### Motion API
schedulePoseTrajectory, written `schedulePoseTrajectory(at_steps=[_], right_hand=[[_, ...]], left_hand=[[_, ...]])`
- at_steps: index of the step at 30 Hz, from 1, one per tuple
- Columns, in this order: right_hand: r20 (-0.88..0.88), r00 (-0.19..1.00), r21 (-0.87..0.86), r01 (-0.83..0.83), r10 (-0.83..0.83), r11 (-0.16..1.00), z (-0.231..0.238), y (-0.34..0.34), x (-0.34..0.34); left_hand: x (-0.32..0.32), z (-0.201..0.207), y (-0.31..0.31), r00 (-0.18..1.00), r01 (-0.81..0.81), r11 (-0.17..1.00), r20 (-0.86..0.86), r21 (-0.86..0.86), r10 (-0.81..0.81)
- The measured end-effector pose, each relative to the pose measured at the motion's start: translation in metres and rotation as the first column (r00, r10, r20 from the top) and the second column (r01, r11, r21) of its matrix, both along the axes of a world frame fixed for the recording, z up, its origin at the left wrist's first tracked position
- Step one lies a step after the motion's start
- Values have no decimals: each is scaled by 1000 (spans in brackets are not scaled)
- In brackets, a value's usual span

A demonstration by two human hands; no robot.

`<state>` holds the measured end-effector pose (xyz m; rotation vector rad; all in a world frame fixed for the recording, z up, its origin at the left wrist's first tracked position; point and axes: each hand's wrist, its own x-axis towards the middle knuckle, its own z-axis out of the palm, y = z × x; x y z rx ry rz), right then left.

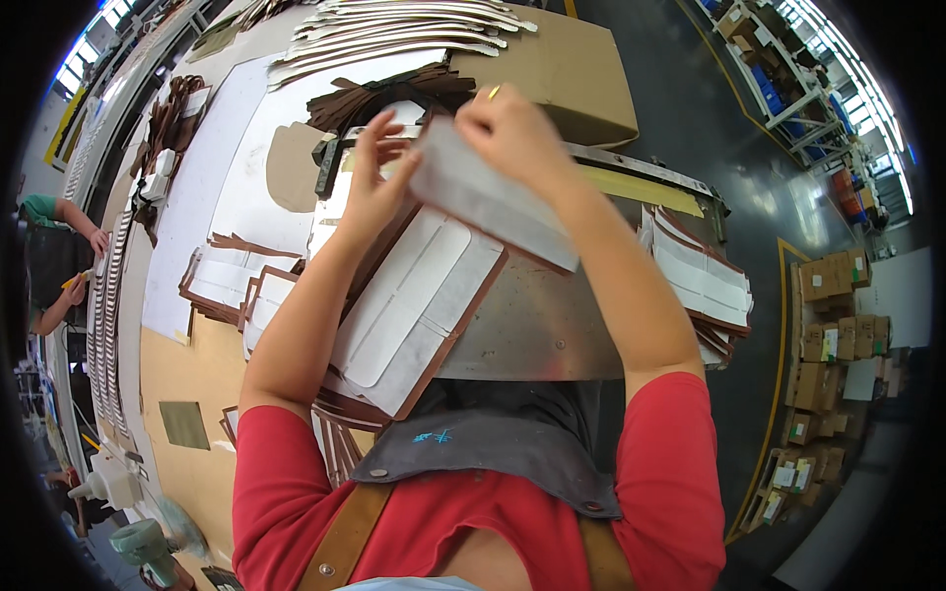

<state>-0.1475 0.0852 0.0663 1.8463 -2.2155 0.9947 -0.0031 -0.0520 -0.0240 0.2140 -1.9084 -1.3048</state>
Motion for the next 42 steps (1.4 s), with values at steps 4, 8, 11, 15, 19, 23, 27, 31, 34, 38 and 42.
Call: schedulePoseTrajectory(at_steps=[4, 8, 11, 15, 19, 23, 27, 31, 34, 38, 42], right_hand=[[499, 859, -410, 349, -113, 842, 70, 29, 0], [816, 559, -406, 378, 144, 832, 45, 64, -5], [972, 204, -202, 455, 119, 867, -14, 77, 20], [911, 231, 294, 220, -343, 930, -37, 92, 39], [197, 826, 347, 445, -528, 826, -41, 123, 37], [-41, 929, 96, 371, -369, 924, -62, 133, 47], [-240, 909, 131, 378, -340, 917, -69, 132, 46], [-445, 841, 253, 449, -308, 857, -60, 123, 47], [-340, 861, 223, 463, -377, 858, -60, 119, 36], [-110, 928, 182, 371, -356, 911, -63, 128, 34], [-338, 861, 129, 443, -381, 887, -68, 127, 33]], left_hand=[[12, 18, -6, 995, -82, 987, -51, 135, 90], [14, 25, -10, 966, -193, 979, -162, 69, 202], [18, 42, -5, 904, -420, 874, -193, -243, 381], [21, 44, 25, 974, 28, 853, 207, -521, 95], [23, 22, 58, 893, 295, 707, 448, -643, 36], [18, 14, 62, 865, 369, 619, 500, -693, 45], [19, 16, 64, 860, 370, 600, 506, -710, 68], [19, 16, 64, 854, 383, 582, 515, -717, 72], [19, 19, 64, 850, 383, 586, 520, -715, 79], [20, 19, 64, 866, 366, 578, 494, -729, 75], [17, 16, 64, 866, 362, 583, 494, -727, 78]])
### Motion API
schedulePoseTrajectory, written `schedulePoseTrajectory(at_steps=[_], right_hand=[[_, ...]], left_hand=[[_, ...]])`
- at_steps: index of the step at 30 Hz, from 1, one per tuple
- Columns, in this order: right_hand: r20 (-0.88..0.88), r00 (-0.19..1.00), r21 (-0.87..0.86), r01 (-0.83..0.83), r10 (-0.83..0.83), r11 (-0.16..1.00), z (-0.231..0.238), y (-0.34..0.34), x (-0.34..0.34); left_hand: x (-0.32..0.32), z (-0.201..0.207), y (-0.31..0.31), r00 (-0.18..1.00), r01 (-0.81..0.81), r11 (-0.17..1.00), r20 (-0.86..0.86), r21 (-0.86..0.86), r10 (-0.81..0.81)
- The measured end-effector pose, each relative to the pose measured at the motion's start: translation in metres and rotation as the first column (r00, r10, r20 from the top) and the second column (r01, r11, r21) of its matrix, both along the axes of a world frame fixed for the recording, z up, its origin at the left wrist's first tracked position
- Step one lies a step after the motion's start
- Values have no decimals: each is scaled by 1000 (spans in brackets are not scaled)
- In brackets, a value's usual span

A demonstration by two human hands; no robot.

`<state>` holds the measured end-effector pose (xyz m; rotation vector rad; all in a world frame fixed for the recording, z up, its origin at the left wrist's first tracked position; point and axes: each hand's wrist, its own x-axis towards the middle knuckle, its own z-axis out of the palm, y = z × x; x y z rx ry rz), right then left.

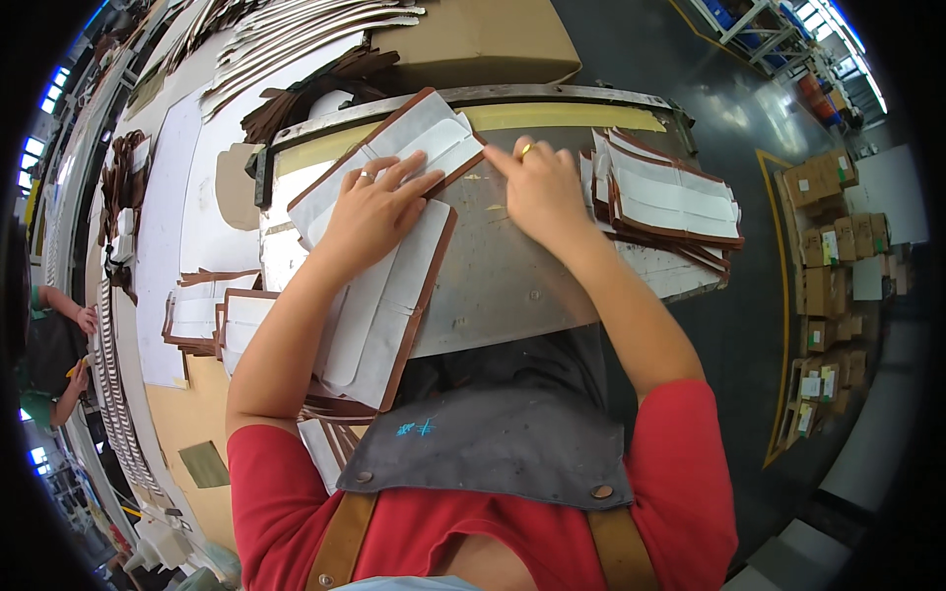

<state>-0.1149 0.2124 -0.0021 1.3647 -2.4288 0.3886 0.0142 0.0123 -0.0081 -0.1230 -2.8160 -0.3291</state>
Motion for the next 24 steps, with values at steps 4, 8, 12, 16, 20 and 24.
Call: schedulePoseTrajectory(at_steps=[4, 8, 12, 16, 20, 24], right_hand=[[89, 994, -218, -45, 66, 975, 19, -15, -15], [116, 966, -129, -214, 229, 968, 7, -42, -17], [77, 989, -7, -128, 128, 992, -13, -45, -25], [54, 996, 31, -74, 72, 997, -7, -39, -22], [22, 999, 73, -37, 35, 997, -10, -32, -22], [-10, 1000, 79, -22, 23, 997, -12, -34, -30]], left_hand=[[1, 2, -4, 997, 74, 996, 6, 43, -75], [-6, 2, -10, 971, 239, 971, 7, -3, -239], [0, -2, -16, 989, -147, 982, -11, -114, 147], [2, -5, -29, 915, -386, 909, 63, -156, 399], [-1, -12, -30, 926, -361, 926, 75, -116, 370], [-5, -9, -28, 926, -361, 927, 80, -107, 370]])
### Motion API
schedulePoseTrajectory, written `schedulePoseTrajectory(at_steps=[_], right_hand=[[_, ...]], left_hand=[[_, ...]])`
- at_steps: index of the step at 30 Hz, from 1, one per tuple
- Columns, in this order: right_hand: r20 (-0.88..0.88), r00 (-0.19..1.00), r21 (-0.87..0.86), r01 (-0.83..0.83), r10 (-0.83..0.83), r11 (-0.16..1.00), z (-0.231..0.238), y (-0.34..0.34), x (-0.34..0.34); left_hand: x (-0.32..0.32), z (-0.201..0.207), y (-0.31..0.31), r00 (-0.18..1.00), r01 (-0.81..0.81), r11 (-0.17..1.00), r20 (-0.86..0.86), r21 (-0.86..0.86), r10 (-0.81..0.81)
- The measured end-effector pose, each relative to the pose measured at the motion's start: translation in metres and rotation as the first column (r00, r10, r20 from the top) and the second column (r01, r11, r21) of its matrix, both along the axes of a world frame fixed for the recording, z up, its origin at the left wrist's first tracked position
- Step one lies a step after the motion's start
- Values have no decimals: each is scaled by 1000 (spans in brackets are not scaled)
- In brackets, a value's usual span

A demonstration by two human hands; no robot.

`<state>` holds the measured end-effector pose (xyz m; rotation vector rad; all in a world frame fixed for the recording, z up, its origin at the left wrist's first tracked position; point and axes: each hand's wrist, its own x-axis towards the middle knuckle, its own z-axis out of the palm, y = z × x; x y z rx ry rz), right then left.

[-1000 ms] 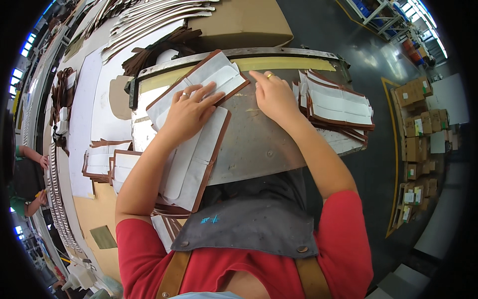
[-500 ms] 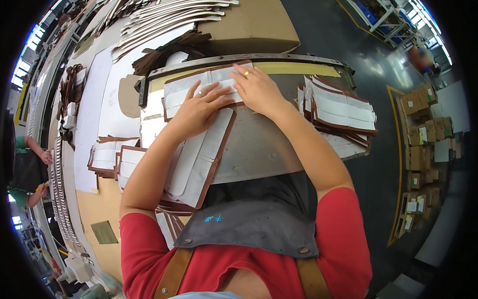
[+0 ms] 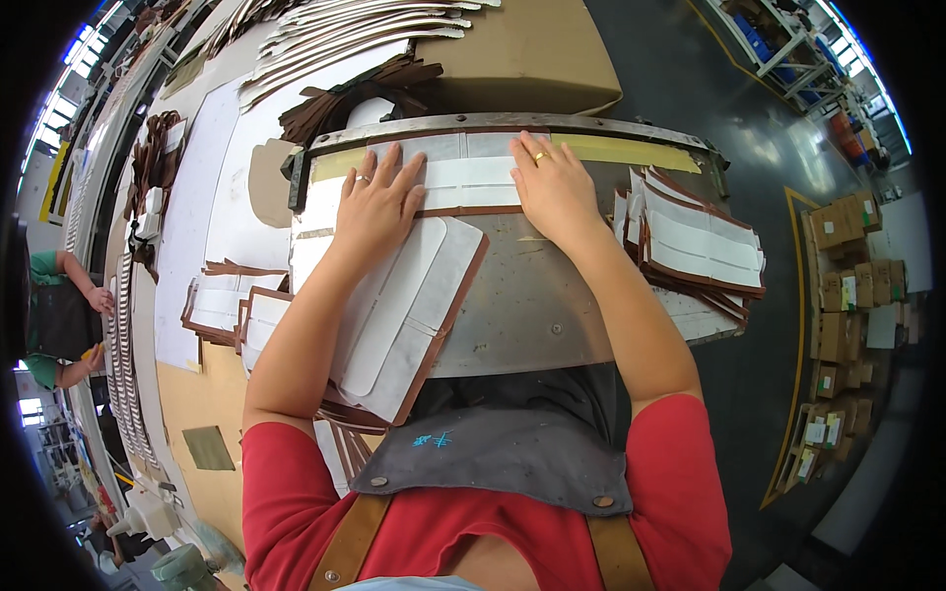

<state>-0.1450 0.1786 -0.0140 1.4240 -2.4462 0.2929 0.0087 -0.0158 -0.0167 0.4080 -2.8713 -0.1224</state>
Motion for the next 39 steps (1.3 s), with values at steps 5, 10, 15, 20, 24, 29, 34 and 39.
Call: schedulePoseTrajectory(at_steps=[5, 10, 15, 20, 24, 29, 34, 39], right_hand=[[15, 1000, -4, 7, -7, 1000, -4, -1, 0], [63, 998, -30, -18, 20, 999, 9, -1, 4], [40, 999, -21, -8, 8, 1000, 14, -2, 10], [33, 999, 10, -28, 28, 1000, 16, -3, 9], [113, 986, -73, -116, 124, 991, 29, -19, 5], [237, 887, -286, -326, 396, 901, 10, -78, -4], [256, 849, -273, -395, 462, 877, 4, -110, 3], [134, 896, -213, -391, 424, 895, 4, -108, 10]], left_hand=[[-1, -1, -2, 1000, 11, 1000, -8, 13, -11], [3, -1, -1, 997, 22, 998, -78, -63, -27], [3, 1, 1, 992, 51, 999, -114, -17, -53], [4, 2, 4, 992, 51, 998, -115, -25, -54], [6, 5, 5, 983, 61, 998, -172, -13, -62], [4, 4, 4, 983, 82, 996, -161, -24, -84], [2, 4, -5, 983, -2, 994, -184, 105, 21], [-3, 3, -14, 983, -40, 999, -176, 29, 44]])
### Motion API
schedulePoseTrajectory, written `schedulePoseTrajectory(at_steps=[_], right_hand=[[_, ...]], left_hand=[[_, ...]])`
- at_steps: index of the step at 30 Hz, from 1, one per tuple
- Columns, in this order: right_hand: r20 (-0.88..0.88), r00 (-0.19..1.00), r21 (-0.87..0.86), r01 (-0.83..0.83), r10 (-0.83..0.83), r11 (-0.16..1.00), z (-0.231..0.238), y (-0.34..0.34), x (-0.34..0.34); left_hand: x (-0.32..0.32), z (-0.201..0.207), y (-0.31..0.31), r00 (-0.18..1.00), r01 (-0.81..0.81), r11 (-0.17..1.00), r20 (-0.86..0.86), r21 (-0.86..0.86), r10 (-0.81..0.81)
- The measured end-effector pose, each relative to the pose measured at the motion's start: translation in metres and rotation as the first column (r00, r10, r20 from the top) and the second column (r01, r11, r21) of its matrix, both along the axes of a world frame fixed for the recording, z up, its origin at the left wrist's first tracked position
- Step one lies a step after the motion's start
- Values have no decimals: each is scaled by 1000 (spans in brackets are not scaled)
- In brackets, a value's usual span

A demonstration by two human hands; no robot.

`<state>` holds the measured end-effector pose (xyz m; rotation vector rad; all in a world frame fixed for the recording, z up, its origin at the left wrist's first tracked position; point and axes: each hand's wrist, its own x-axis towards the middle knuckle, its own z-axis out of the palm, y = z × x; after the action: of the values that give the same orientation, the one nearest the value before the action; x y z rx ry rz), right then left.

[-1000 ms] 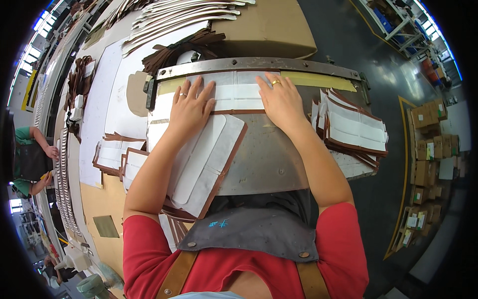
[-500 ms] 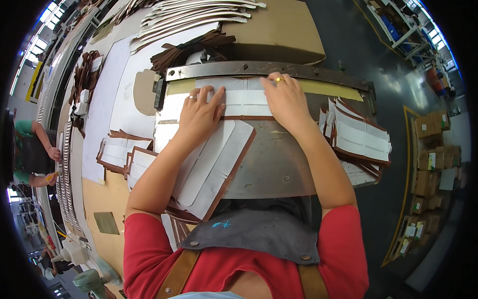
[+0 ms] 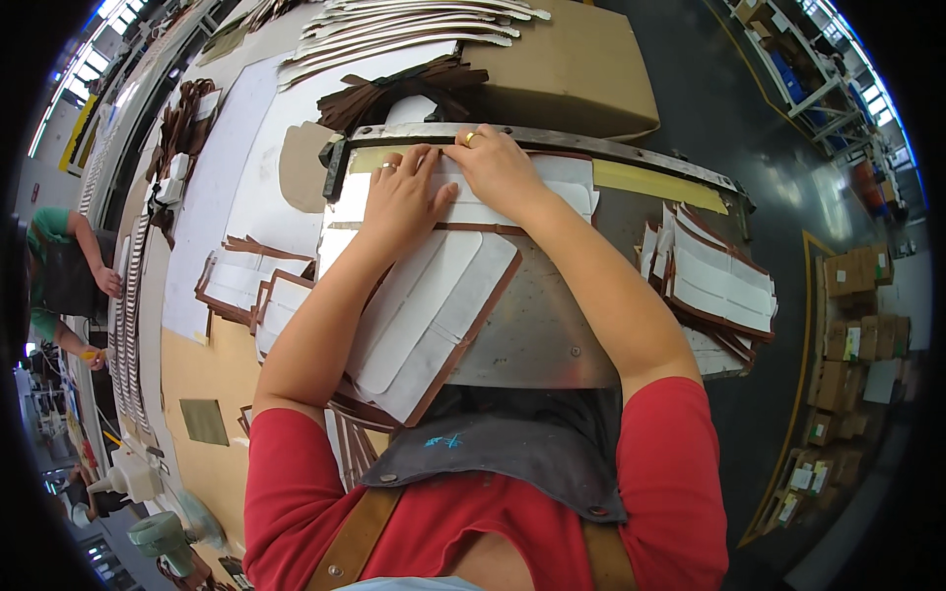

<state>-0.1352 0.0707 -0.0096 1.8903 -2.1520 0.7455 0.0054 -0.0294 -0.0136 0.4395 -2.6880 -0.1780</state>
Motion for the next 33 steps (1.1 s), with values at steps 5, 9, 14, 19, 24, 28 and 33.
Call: schedulePoseTrajectory(at_steps=[5, 9, 14, 19, 24, 28, 33], right_hand=[[-134, 989, 154, 76, -55, 985, 15, 17, -8], [-153, 988, 194, 58, -29, 979, 20, 51, -35], [-240, 968, 278, 138, -70, 951, 26, 91, -61], [-229, 925, 334, 367, -303, 868, 39, 133, -81], [102, 864, 337, 436, -492, 835, 22, 125, -54], [174, 835, 183, 493, -522, 850, 12, 122, -43], [308, 861, -212, 477, -405, 853, 59, 153, -14]], left_hand=[[3, 3, 1, 984, -71, 994, 158, -79, 83], [1, 5, 4, 981, -102, 991, 157, -89, 115], [1, 2, 3, 985, -107, 992, 133, -63, 115], [2, -5, 2, 993, -107, 994, 52, -19, 108], [0, -1, -1, 997, -74, 997, 3, 10, 74], [8, 31, 11, 1000, 17, 993, 5, 118, -18], [36, 59, 46, 818, 387, 862, 310, 329, -485]])
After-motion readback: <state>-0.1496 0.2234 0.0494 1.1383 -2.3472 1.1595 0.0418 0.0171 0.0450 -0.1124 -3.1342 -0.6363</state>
